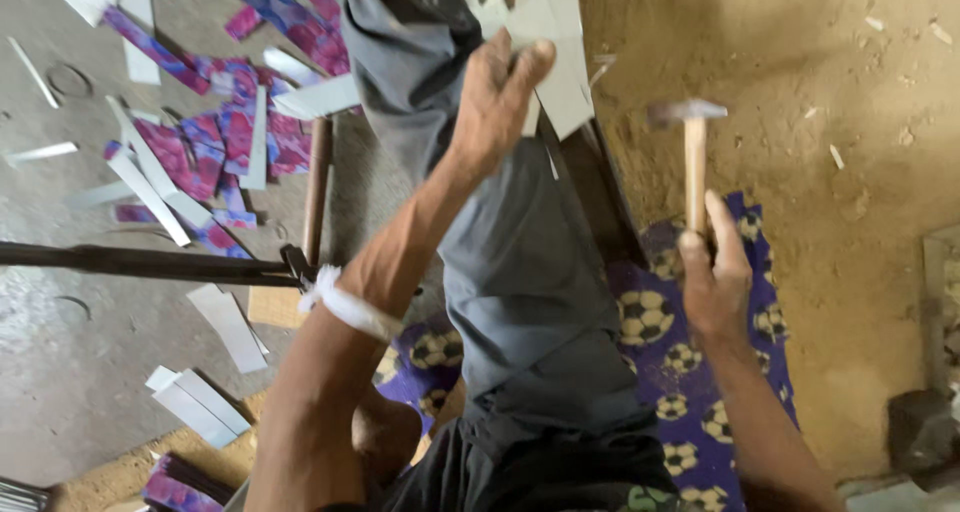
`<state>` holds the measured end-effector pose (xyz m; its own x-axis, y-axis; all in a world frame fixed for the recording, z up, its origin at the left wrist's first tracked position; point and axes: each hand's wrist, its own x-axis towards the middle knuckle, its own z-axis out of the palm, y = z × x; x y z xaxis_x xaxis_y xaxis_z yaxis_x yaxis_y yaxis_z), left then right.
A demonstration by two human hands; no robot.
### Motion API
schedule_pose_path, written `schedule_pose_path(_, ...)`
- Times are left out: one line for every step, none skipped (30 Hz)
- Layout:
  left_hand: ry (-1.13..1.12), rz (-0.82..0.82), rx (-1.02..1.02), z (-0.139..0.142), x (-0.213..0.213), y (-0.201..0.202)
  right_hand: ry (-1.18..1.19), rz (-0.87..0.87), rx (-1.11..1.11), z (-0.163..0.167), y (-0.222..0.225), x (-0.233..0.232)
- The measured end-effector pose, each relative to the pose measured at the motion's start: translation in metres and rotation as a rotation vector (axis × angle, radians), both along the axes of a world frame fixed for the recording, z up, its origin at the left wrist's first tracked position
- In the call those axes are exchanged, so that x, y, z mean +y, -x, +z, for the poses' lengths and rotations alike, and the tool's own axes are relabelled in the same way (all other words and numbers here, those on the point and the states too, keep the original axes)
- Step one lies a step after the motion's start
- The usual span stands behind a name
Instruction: The person sits on the floor and cuts gray paper sheets into strips with large hand shears, trimming the edges of each piece. The cut pieces are stacked into piles beside a stack of finished decorated sheets, and the person briefly uses a hammer on a piece partway through.
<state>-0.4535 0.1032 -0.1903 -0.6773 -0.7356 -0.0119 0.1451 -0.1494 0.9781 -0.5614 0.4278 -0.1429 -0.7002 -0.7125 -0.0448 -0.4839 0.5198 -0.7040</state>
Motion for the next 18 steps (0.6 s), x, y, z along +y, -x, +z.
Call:
schedule_pose_path(0.066,-0.020,-0.042,0.015,0.005,-0.008,0.029,0.049,0.064,-0.004,0.007,0.009)
schedule_pose_path(0.231,-0.058,-0.236,0.030,0.012,-0.016,-0.140,-0.032,-0.068,-0.009,0.013,0.018)
schedule_pose_path(0.405,-0.096,-0.427,0.046,0.017,-0.024,-0.301,-0.112,-0.199,-0.013,0.019,0.022)
schedule_pose_path(0.585,-0.129,-0.259,0.062,0.024,-0.034,-0.457,-0.183,-0.336,-0.016,0.025,0.025)
schedule_pose_path(0.759,-0.165,-0.096,0.078,0.031,-0.047,-0.449,-0.079,-0.144,-0.015,0.028,0.028)
schedule_pose_path(1.002,-0.192,-0.072,0.093,0.036,-0.053,-0.438,0.029,0.043,-0.013,0.029,0.027)
schedule_pose_path(1.245,-0.226,-0.044,0.108,0.041,-0.058,-0.421,0.131,0.231,-0.012,0.028,0.022)
schedule_pose_path(1.407,-0.211,-0.029,0.123,0.046,-0.066,-0.239,0.047,-0.164,-0.007,0.024,0.015)
schedule_pose_path(1.569,-0.196,-0.005,0.138,0.052,-0.072,-0.049,-0.034,-0.554,0.003,0.018,0.009)
schedule_pose_path(1.634,-0.253,0.043,0.152,0.056,-0.076,0.152,-0.110,-0.937,0.010,0.010,-0.002)
schedule_pose_path(1.702,-0.312,0.092,0.167,0.056,-0.081,0.182,-0.115,-1.115,0.014,0.000,-0.020)
schedule_pose_path(1.770,-0.374,0.136,0.181,0.055,-0.087,0.210,-0.111,-1.297,0.019,-0.009,-0.038)
schedule_pose_path(1.792,-0.417,0.132,0.196,0.053,-0.097,0.230,-0.098,-1.487,0.025,-0.018,-0.055)
schedule_pose_path(1.813,-0.460,0.121,0.211,0.050,-0.110,0.289,-0.020,-1.508,0.031,-0.028,-0.070)
schedule_pose_path(1.833,-0.501,0.108,0.225,0.046,-0.122,0.346,0.060,-1.527,0.037,-0.037,-0.084)
schedule_pose_path(1.871,-0.513,0.068,0.238,0.042,-0.133,0.398,0.141,-1.544,0.043,-0.046,-0.095)
schedule_pose_path(1.905,-0.522,0.025,0.249,0.039,-0.143,0.434,0.214,-1.577,0.050,-0.054,-0.103)
schedule_pose_path(1.937,-0.529,-0.016,0.257,0.037,-0.152,0.469,0.286,-1.607,0.057,-0.061,-0.109)
